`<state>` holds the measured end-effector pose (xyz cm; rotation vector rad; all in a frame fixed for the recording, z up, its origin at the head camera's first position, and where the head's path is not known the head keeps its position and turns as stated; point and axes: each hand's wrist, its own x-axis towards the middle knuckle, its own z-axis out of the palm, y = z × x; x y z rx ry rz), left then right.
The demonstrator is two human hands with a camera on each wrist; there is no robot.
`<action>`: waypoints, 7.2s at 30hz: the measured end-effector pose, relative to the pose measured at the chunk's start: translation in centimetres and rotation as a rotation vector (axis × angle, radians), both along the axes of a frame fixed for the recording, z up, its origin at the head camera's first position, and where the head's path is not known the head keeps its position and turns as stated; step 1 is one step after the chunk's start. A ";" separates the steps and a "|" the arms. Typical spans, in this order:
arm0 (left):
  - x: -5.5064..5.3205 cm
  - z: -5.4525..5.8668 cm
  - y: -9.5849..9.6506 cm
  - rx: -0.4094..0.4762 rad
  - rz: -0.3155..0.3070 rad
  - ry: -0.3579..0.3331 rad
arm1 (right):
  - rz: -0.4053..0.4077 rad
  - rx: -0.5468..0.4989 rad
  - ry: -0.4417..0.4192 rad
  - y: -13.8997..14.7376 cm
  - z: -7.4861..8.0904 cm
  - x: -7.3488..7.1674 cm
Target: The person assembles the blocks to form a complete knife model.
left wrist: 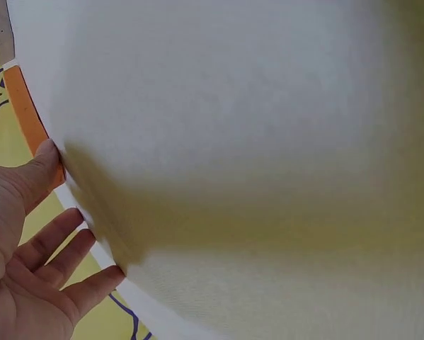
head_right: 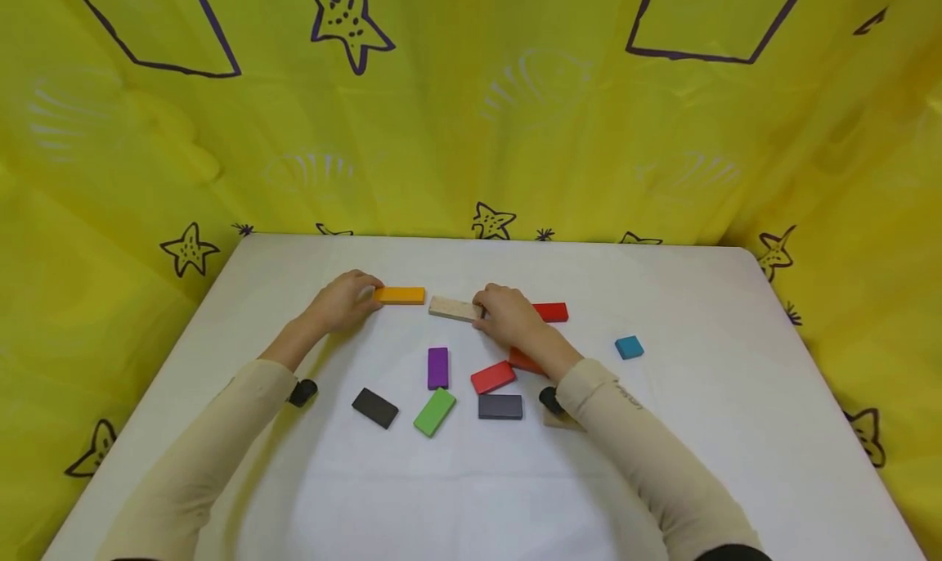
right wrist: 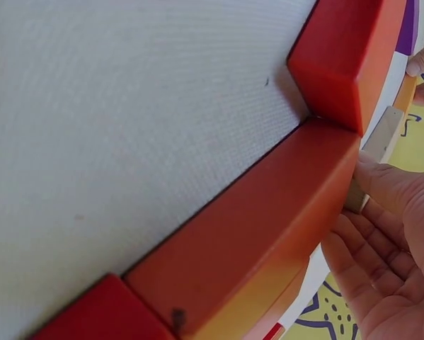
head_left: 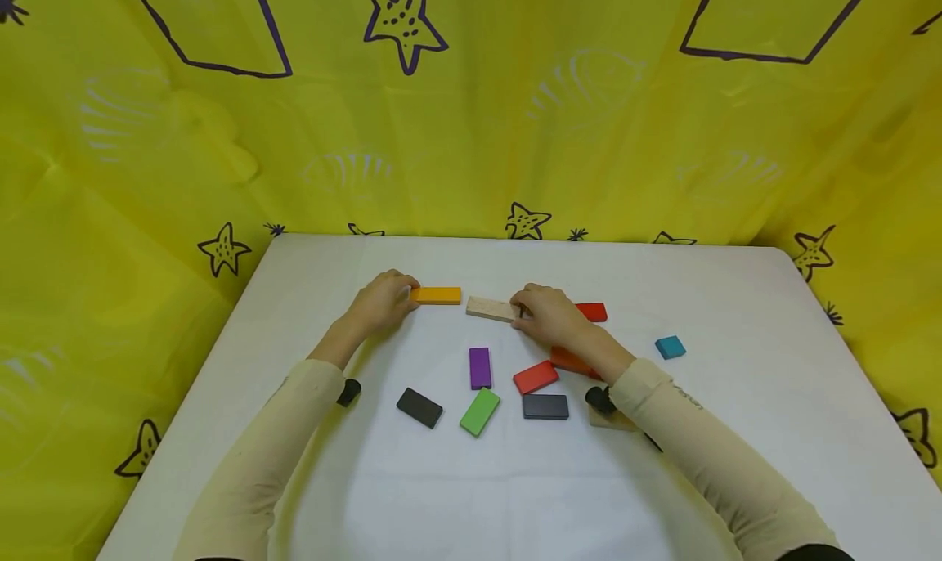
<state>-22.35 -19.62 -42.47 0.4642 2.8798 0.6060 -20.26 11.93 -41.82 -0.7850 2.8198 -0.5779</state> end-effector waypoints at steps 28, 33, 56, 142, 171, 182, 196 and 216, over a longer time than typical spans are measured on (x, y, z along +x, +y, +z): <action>0.1 -0.3 -0.2 -0.046 0.016 -0.001 | 0.116 -0.001 -0.008 -0.2 0.3 -2.5; 0.0 -0.1 -0.1 -0.061 0.009 0.005 | 0.090 0.003 -0.049 -0.4 0.4 -2.7; -0.6 0.3 -0.3 -0.098 0.004 0.012 | 0.054 0.028 -0.056 -1.0 0.7 -3.2; -0.3 0.2 -0.8 -0.084 -0.023 0.025 | -0.135 -0.254 -0.149 13.5 0.2 1.4; -0.3 0.2 -0.6 -0.097 -0.043 0.037 | -0.112 -0.211 -0.171 13.1 -0.2 0.5; -0.4 0.4 -0.6 -0.116 -0.038 0.026 | -0.087 -0.208 -0.167 12.7 0.1 0.3; -0.2 0.4 -0.7 -0.109 -0.058 0.035 | -0.090 -0.250 -0.185 10.6 0.2 -0.1; -0.3 0.6 -0.6 -0.112 -0.060 0.040 | -0.116 -0.254 -0.214 7.4 0.2 -1.5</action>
